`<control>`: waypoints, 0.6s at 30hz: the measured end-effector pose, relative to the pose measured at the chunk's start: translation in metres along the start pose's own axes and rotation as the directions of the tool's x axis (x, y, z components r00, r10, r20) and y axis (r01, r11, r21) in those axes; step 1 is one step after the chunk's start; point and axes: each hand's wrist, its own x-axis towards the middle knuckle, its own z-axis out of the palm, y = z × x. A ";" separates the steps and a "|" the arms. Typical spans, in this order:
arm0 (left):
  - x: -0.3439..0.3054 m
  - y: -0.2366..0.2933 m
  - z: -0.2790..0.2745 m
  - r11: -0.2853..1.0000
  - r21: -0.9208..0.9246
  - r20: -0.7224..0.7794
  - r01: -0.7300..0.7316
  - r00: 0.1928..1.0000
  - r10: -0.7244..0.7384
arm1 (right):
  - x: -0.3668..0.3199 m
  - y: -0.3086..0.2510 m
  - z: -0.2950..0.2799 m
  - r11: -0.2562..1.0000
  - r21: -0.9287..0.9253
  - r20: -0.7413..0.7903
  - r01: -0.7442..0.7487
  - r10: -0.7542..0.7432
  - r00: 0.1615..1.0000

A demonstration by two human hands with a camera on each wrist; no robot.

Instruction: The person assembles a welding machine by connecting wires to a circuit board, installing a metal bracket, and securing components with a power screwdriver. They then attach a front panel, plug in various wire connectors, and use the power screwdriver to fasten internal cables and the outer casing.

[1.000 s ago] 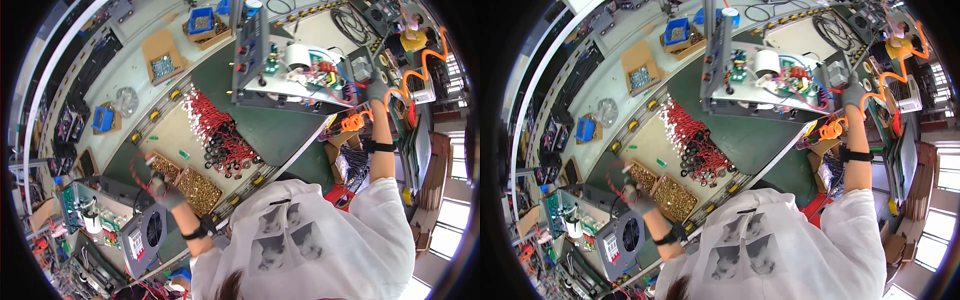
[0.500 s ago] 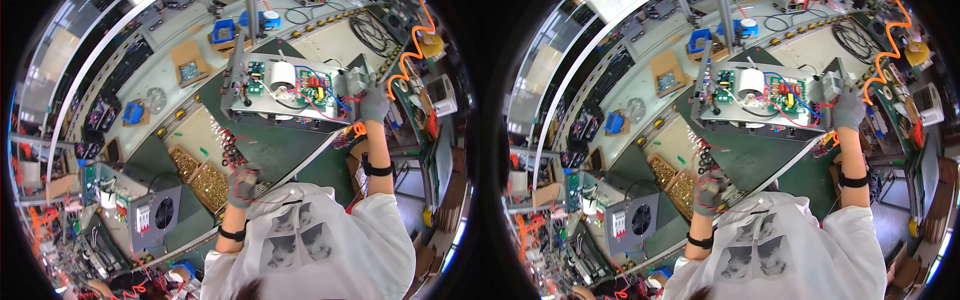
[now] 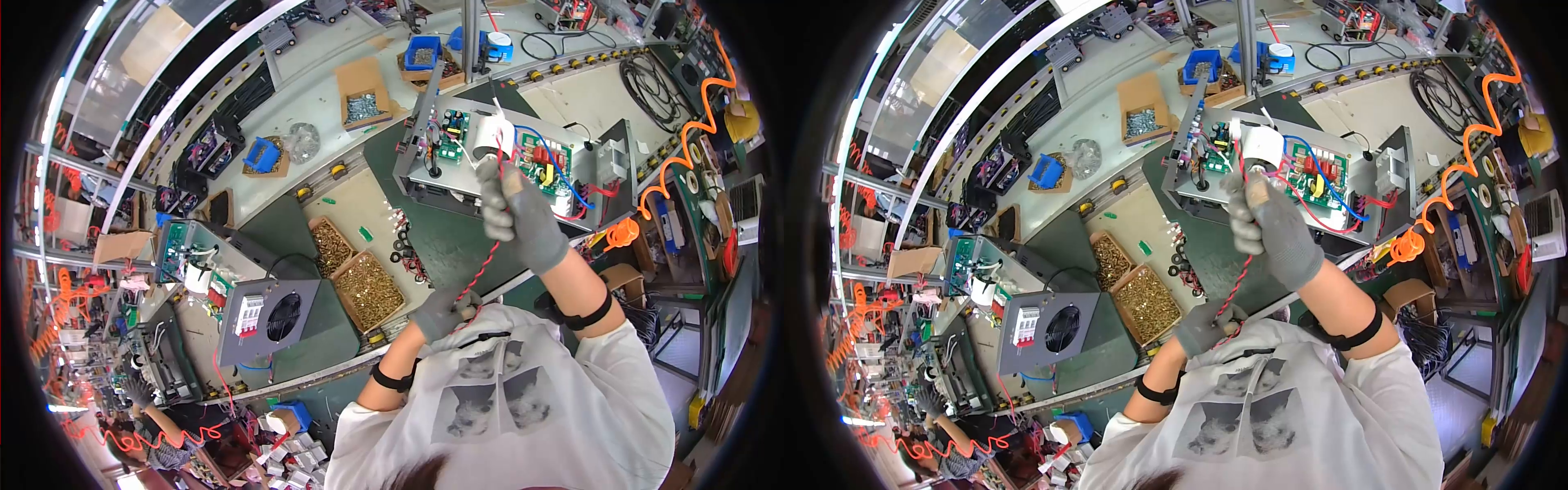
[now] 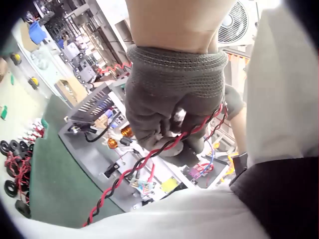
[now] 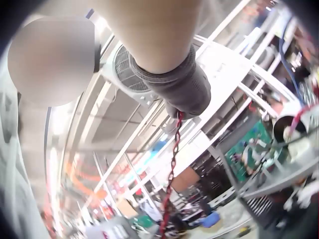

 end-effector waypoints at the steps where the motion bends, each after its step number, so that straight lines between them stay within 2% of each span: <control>1: -0.002 -0.016 0.000 0.992 -0.120 -0.057 0.045 0.997 -0.052 | -0.001 -0.008 0.002 0.990 -0.139 0.009 0.034 -0.033 0.999; 2: -0.002 -0.023 -0.006 0.991 -0.124 -0.065 0.041 0.997 -0.050 | -0.001 -0.012 0.000 0.958 -0.277 0.023 0.068 -0.064 0.998; 3: -0.003 -0.027 -0.013 0.998 0.050 -0.214 -0.024 0.976 0.034 | 0.004 -0.007 -0.006 0.958 -0.280 0.029 0.062 -0.056 0.998; 4: -0.003 -0.029 -0.020 0.972 0.228 -0.343 -0.058 0.930 0.135 | 0.011 0.004 -0.014 0.746 -0.608 0.153 0.270 -0.224 0.962; 5: -0.002 -0.028 -0.026 0.981 0.170 -0.386 -0.090 0.910 0.150 | 0.014 0.011 -0.018 0.393 -0.806 0.331 0.443 -0.321 0.887; 6: -0.001 -0.023 -0.031 0.984 0.161 -0.399 -0.080 0.907 0.139 | 0.012 0.014 -0.016 0.400 -0.803 0.338 0.442 -0.306 0.890; 8: 0.001 0.008 -0.040 0.944 -0.182 -0.550 -0.273 0.825 0.133 | 0.007 0.020 -0.011 0.168 -0.928 0.299 0.332 -0.194 0.934; 9: 0.003 0.019 -0.043 0.945 -0.190 -0.564 -0.268 0.817 0.118 | 0.007 0.024 -0.011 0.141 -0.936 0.298 0.322 -0.168 0.940; 11: 0.010 0.039 -0.047 0.898 -0.127 -0.698 -0.422 0.681 0.221 | 0.007 0.029 -0.011 0.104 -0.937 0.314 0.333 -0.169 0.934; 12: 0.010 0.044 -0.051 0.898 -0.131 -0.703 -0.420 0.678 0.215 | 0.006 0.030 -0.009 0.059 -0.940 0.320 0.336 -0.188 0.928; 14: 0.012 0.053 -0.055 0.934 0.003 -0.674 -0.357 0.690 0.265 | 0.007 0.030 -0.006 0.044 -0.950 0.301 0.310 -0.153 0.941; 15: 0.013 0.057 -0.054 0.949 0.089 -0.702 -0.302 0.657 0.275 | 0.008 0.034 -0.011 0.010 -0.941 0.331 0.338 -0.183 0.926; 16: 0.013 0.057 -0.054 0.949 0.086 -0.704 -0.304 0.655 0.274 | 0.009 0.035 -0.010 -0.027 -0.930 0.363 0.366 -0.215 0.907; 18: 0.014 0.057 -0.056 0.972 0.071 -0.713 -0.225 0.670 0.207 | 0.007 0.032 0.005 -0.023 -0.928 0.369 0.373 -0.219 0.903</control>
